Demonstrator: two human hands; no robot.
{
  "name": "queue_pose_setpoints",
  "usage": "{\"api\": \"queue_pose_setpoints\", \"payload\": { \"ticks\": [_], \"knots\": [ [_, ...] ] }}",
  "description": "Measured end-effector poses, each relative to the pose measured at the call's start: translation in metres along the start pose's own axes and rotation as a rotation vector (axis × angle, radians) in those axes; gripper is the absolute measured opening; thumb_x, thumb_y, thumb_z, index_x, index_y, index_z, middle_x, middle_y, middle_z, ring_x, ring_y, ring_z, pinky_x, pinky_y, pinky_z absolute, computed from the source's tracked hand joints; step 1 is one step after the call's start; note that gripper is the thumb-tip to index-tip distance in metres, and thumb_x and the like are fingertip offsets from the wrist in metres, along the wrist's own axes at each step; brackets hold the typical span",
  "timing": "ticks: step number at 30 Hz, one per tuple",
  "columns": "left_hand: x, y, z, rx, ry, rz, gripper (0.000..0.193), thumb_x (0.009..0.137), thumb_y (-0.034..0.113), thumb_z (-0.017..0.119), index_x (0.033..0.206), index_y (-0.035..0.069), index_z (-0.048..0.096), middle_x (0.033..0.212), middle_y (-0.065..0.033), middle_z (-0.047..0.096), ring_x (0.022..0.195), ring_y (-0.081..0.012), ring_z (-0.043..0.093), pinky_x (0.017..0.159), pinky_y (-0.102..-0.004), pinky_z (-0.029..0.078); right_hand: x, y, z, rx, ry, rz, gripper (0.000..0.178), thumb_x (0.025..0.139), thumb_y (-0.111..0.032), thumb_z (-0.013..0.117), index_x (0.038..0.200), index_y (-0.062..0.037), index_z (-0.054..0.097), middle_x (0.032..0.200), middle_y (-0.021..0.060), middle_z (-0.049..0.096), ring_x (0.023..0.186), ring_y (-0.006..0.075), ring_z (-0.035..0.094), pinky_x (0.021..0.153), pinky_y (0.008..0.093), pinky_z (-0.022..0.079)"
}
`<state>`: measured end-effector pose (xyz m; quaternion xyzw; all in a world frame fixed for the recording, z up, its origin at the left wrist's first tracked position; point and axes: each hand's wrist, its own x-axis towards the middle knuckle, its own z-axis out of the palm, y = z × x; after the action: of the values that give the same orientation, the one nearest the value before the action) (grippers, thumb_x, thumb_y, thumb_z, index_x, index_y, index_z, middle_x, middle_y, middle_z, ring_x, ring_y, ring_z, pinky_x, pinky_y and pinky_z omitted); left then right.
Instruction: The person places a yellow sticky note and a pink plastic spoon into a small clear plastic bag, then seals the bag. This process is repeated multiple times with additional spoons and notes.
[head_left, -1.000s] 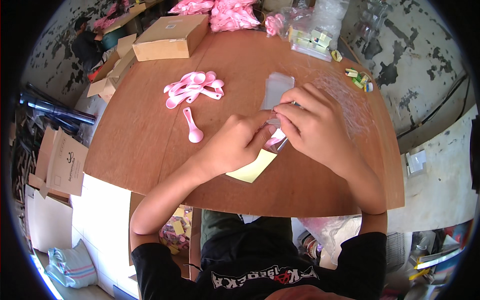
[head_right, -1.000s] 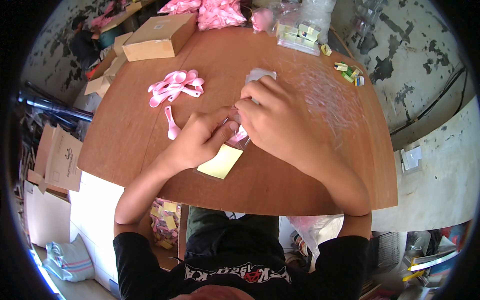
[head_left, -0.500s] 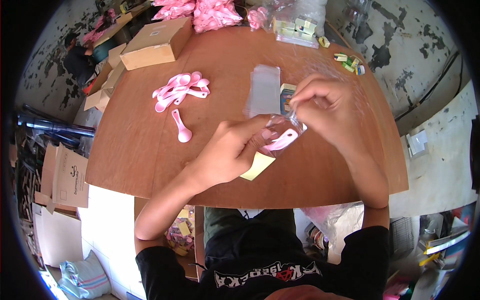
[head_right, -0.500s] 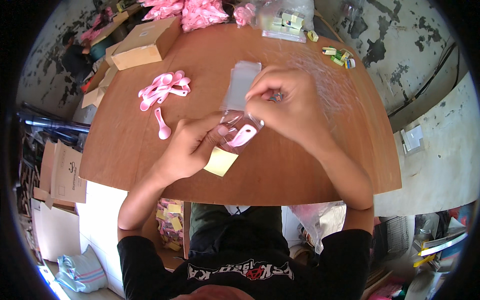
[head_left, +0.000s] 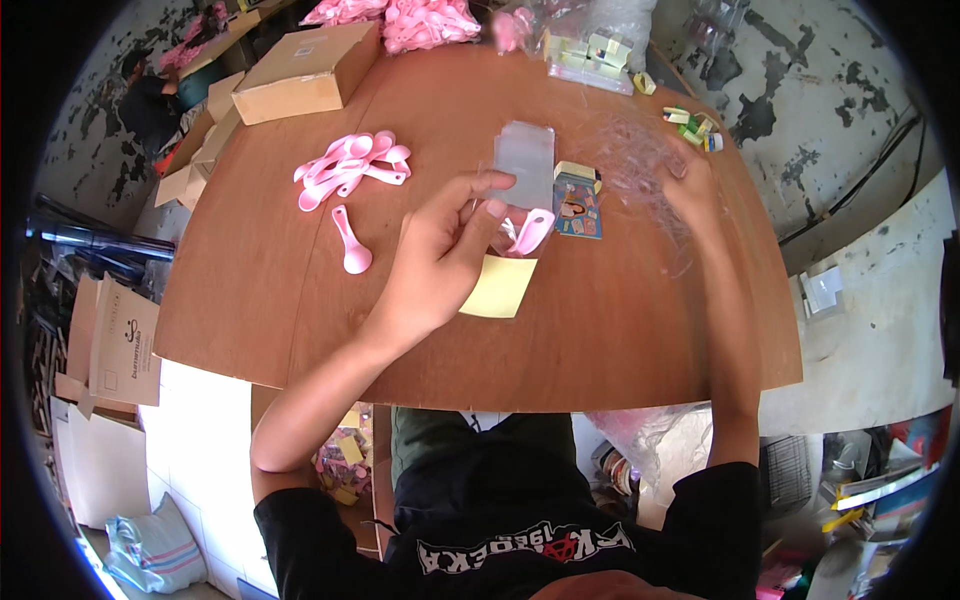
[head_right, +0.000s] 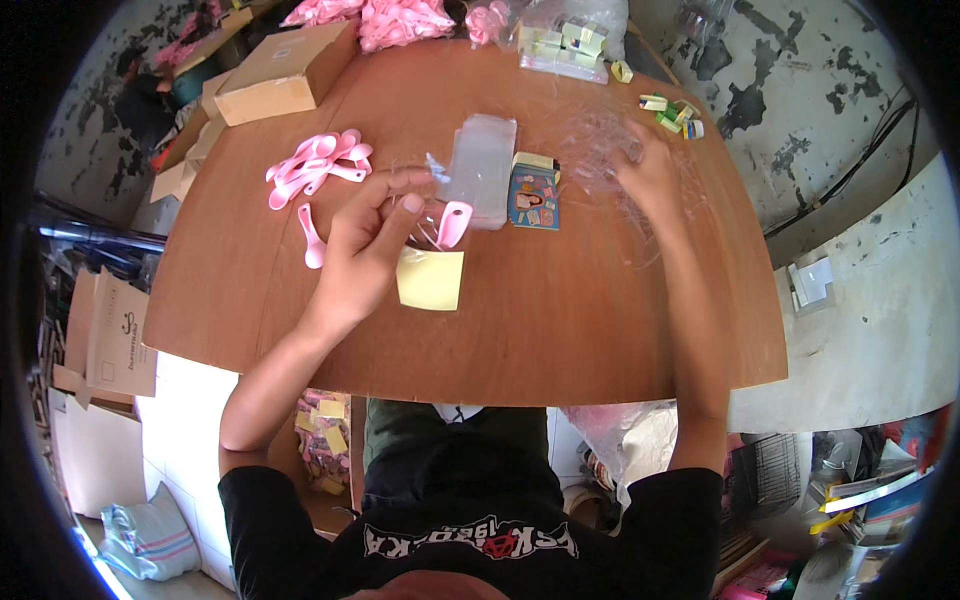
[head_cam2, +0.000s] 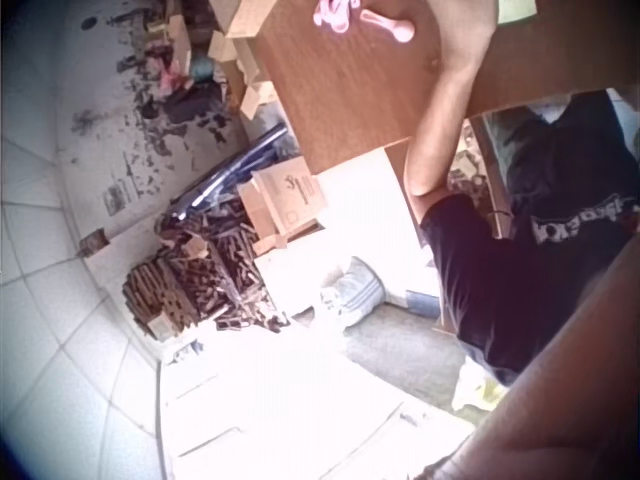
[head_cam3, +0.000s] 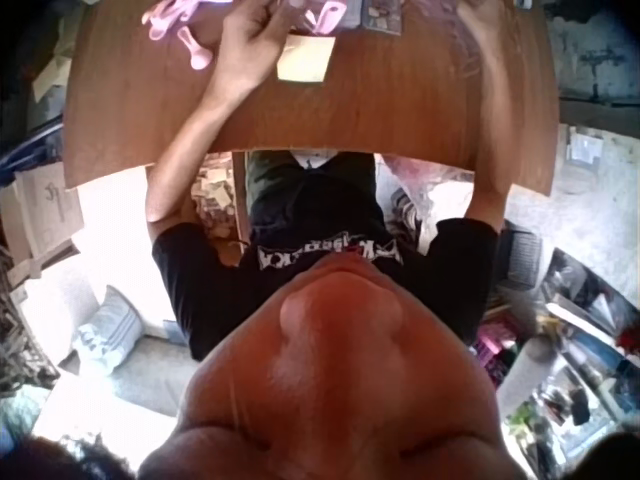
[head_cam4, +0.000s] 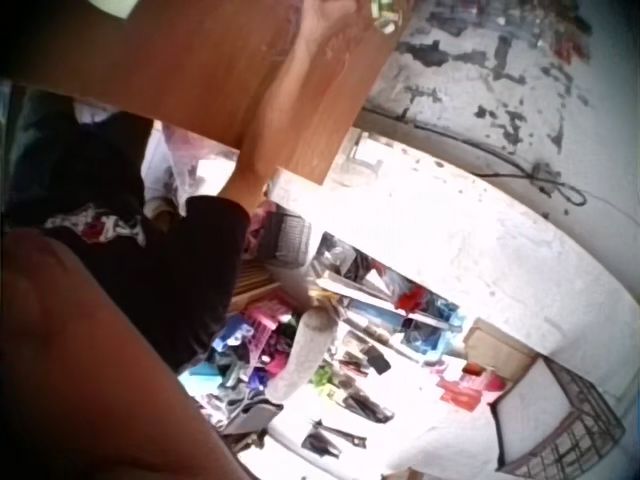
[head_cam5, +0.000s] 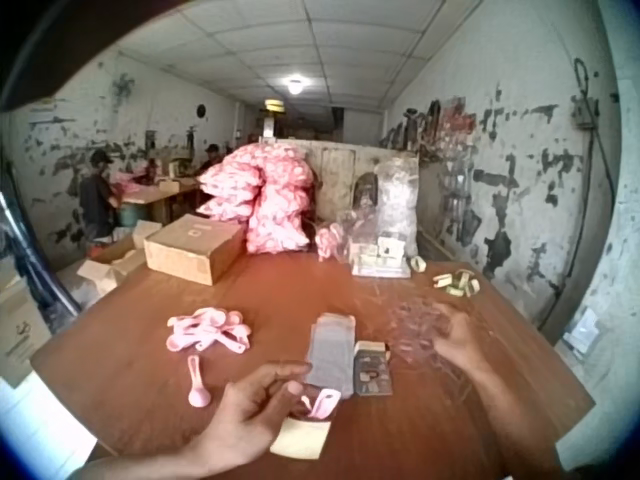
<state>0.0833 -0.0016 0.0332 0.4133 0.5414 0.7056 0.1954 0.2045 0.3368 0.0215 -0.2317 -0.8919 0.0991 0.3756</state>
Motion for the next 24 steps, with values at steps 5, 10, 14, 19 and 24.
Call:
{"api": "queue_pose_setpoints", "payload": {
  "ticks": [5,10,14,19,24],
  "knots": [
    [-0.005,-0.012,-0.001,-0.009,0.024,0.011,0.024,0.101,0.009,0.051,0.122,0.000,0.054,0.086,-0.0085,0.072,0.074,-0.0086,0.066,0.063,-0.0246,0.052,-0.030,-0.141,-0.032,0.944,-0.663,0.036,0.042,0.090,-0.028,0.069,0.121,-0.0002,0.063,0.116,0.0088,0.066,0.106,0.0178,0.062,0.089,0.0319,0.050],
    [-0.011,-0.002,0.008,-0.051,-0.022,0.056,0.041,0.100,0.013,0.054,0.135,-0.001,0.040,0.102,-0.0142,0.068,0.088,-0.0170,0.067,0.077,-0.0288,0.053,-0.051,-0.183,-0.023,0.929,-0.578,0.061,0.019,0.089,-0.014,0.069,0.100,0.0010,0.070,0.100,0.0097,0.068,0.087,0.0134,0.065,0.075,0.0278,0.055],
    [-0.017,0.005,-0.012,0.012,0.037,0.321,0.070,0.095,0.021,0.063,0.146,-0.001,0.021,0.132,-0.0224,0.051,0.121,-0.0293,0.054,0.104,-0.0433,0.042,-0.033,-0.204,-0.044,0.949,-0.140,-0.300,0.014,0.087,-0.010,0.071,0.092,0.0025,0.070,0.084,0.0085,0.069,0.074,0.0124,0.065,0.061,0.0238,0.051],
    [-0.016,0.014,-0.030,0.197,0.016,0.193,0.068,0.089,0.020,0.071,0.141,-0.002,0.034,0.131,-0.0200,0.051,0.125,-0.0308,0.051,0.107,-0.0447,0.038,-0.033,-0.207,-0.030,0.824,-0.277,-0.183,0.011,0.085,-0.007,0.070,0.087,0.0037,0.071,0.080,0.0062,0.070,0.073,0.0095,0.064,0.063,0.0243,0.050],
    [-0.009,0.001,-0.030,0.258,0.002,0.257,0.050,0.086,0.020,0.075,0.127,-0.002,0.055,0.115,-0.0148,0.065,0.099,-0.0209,0.064,0.083,-0.0315,0.051,-0.030,-0.216,-0.026,0.839,-0.377,-0.118,0.014,0.087,-0.008,0.069,0.092,0.0040,0.072,0.079,0.0041,0.069,0.071,0.0070,0.062,0.063,0.0224,0.048]
  ]
}}
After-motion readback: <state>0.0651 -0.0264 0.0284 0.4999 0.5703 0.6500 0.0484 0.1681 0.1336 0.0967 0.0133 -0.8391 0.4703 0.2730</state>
